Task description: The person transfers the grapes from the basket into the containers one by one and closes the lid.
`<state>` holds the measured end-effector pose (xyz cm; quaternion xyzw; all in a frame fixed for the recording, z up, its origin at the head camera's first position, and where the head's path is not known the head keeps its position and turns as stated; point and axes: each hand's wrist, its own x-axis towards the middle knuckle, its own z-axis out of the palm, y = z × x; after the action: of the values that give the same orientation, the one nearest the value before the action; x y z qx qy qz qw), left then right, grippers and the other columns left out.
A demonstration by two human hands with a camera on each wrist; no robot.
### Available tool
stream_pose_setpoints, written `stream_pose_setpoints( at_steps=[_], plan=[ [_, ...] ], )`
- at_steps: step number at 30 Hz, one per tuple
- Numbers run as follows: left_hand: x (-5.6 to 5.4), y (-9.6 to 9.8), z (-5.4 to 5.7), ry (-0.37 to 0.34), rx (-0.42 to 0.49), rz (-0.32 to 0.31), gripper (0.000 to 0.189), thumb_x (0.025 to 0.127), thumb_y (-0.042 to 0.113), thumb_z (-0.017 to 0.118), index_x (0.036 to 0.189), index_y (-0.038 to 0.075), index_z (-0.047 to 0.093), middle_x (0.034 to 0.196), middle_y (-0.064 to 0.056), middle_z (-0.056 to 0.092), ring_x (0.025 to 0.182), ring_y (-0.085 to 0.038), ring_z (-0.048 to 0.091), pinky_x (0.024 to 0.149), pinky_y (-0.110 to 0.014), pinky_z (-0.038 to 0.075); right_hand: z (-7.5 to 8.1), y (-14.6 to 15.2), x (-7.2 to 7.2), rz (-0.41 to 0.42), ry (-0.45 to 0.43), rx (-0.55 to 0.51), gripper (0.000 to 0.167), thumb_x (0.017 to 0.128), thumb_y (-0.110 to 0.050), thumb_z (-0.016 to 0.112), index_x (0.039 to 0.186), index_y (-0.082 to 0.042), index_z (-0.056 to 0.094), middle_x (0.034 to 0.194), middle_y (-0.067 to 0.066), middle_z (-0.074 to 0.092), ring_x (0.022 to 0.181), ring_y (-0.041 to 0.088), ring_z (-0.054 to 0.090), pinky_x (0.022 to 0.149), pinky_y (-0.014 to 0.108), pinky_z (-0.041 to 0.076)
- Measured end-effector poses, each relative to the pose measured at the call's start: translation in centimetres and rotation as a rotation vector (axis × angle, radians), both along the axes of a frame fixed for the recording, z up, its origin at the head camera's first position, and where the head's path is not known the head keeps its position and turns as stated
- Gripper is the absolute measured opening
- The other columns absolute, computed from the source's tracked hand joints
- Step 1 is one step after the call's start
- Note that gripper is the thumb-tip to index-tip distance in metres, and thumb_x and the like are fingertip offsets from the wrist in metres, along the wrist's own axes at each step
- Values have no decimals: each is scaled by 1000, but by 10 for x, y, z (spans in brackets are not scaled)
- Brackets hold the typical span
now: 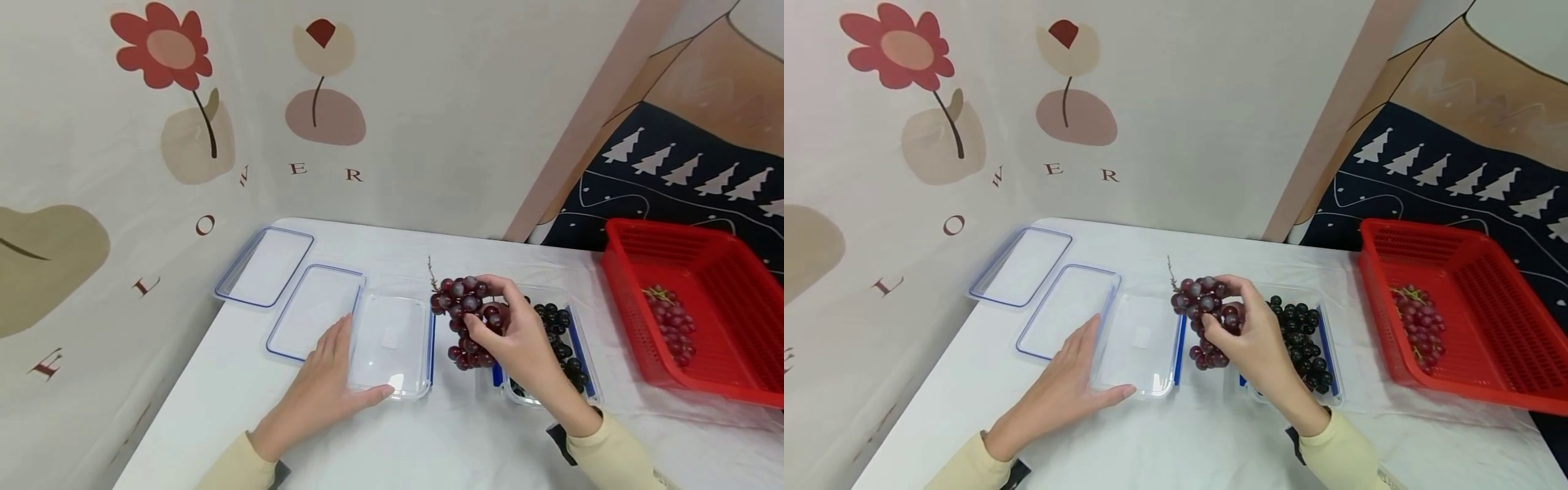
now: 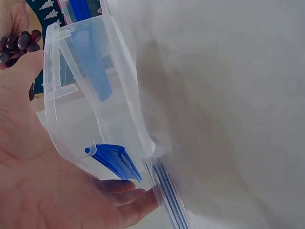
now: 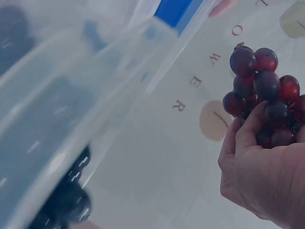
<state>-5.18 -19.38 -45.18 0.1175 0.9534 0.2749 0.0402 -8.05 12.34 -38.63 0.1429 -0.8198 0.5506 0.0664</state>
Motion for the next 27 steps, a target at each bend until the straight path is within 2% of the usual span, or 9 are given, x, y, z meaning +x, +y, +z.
stream_pose_setpoints(
  at_steps=[9,14,21,27],
  plan=[
    [0,1,2,-19,2,0,141,83,82,76,172,-4,10,172,-31,26,158,-48,27,122,-69,29,-5,-29,-5,91,-6,-26,56,98,-5,77,150,-14,57,128,12,66,91,23,75,72,37,65],
    [1,-1,3,-20,9,-5,141,84,82,76,172,-4,9,172,-32,27,158,-48,27,122,-70,29,-14,-46,-8,154,-17,-26,56,98,-4,77,150,-14,58,131,11,65,96,21,75,77,36,65],
    [2,-1,-1,16,22,2,140,83,81,78,172,-4,11,170,-34,29,157,-50,29,120,-71,31,-23,-72,-14,204,23,104,58,96,-9,79,150,-9,57,135,7,64,114,22,67,89,38,62],
    [2,-2,-2,7,26,2,141,83,82,77,172,-4,9,171,-33,28,158,-48,29,121,-70,30,-31,-80,-19,281,10,186,56,95,-8,79,147,-5,59,134,7,65,117,21,64,97,44,58]
  ],
)
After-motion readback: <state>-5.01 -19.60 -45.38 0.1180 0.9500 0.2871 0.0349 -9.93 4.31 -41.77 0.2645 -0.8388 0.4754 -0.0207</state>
